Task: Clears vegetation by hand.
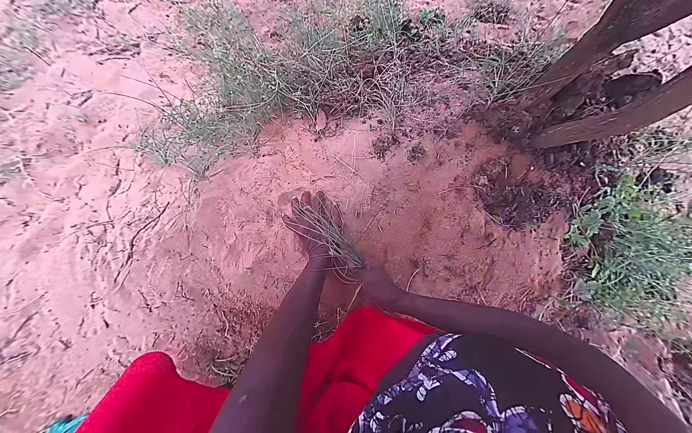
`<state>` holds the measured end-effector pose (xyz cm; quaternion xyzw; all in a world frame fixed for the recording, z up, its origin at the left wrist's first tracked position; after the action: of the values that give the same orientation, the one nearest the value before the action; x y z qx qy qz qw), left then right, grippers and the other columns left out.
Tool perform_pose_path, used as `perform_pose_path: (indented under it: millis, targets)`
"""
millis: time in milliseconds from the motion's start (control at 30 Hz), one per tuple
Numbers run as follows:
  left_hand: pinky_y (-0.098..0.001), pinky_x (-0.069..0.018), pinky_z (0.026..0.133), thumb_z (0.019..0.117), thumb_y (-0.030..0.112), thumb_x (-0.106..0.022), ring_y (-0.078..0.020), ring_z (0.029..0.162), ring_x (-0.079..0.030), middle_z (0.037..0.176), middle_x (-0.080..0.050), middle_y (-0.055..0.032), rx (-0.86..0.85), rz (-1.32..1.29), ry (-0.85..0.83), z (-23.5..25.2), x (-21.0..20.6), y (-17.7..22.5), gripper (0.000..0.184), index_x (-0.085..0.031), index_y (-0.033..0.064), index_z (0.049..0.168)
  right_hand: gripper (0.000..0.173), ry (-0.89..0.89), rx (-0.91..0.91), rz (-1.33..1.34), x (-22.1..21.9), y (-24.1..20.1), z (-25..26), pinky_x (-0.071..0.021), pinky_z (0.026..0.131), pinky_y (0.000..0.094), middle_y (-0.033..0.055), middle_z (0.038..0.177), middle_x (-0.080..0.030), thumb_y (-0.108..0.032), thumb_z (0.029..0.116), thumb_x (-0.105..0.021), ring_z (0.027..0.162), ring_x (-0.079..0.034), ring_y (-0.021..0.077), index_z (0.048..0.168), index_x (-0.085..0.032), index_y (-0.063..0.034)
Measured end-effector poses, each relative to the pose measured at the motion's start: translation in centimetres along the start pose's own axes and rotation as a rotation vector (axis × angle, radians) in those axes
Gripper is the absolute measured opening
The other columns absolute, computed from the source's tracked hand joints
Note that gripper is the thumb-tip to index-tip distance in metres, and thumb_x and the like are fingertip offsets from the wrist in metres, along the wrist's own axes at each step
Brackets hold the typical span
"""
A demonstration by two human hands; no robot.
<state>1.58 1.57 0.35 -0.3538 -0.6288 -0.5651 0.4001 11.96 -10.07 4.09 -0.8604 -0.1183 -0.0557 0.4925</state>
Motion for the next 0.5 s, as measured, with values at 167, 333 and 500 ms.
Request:
perform_pose_path:
  millis: [167,333,500]
  targets:
    - [-0.0712,-0.0126,0.118,0.1011,0.043,-0.049,-0.0415,0.151,-0.032,0.155,-0.049,-0.0124,-0.008,-0.046,0.015,-0.6,1.5,0.9,0.048,-0.063,0.0189,0.14,0.025,0.119,0.312,-0.73,6.0,-3.5,1.0,-0.0532,0.072,0.0607,0.0208,0.086,-0.073,-0.016,0.0899,-0.066,0.084,-0.072,0.0415,0.109,-0.071,-0.0009]
    - [-0.0701,-0.0058,0.12,0.1011,0.048,-0.046,-0.0378,0.155,-0.021,0.162,-0.041,-0.008,0.047,0.013,-0.107,0.7,0.2,0.0,0.051,-0.057,0.0262,0.146,0.042,0.582,-0.059,-0.989,21.1,-6.7,8.6,-0.051,0.086,0.0678,0.0322,0.116,-0.067,-0.006,0.0947,-0.06,0.108,-0.066,0.0519,0.136,-0.06,-0.0024]
    - [-0.0687,-0.0061,0.12,0.1025,0.047,-0.043,-0.0378,0.155,-0.024,0.161,-0.043,-0.0085,0.052,0.018,-0.086,0.5,0.4,0.1,0.05,-0.059,0.025,0.144,0.035,0.586,0.078,-0.971,25.7,-7.1,14.5,-0.0471,0.097,0.0689,0.0344,0.127,-0.063,-0.007,0.098,-0.06,0.119,-0.061,0.0538,0.132,-0.063,0.0009]
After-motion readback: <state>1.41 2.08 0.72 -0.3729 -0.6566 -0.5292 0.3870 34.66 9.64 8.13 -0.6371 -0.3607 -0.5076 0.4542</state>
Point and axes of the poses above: each hand's wrist, its own z-axis towards the middle knuckle, its own x-axis out of the back of the hand, y = z × x, the point moved 2 cm from there along z, towards the middle knuckle
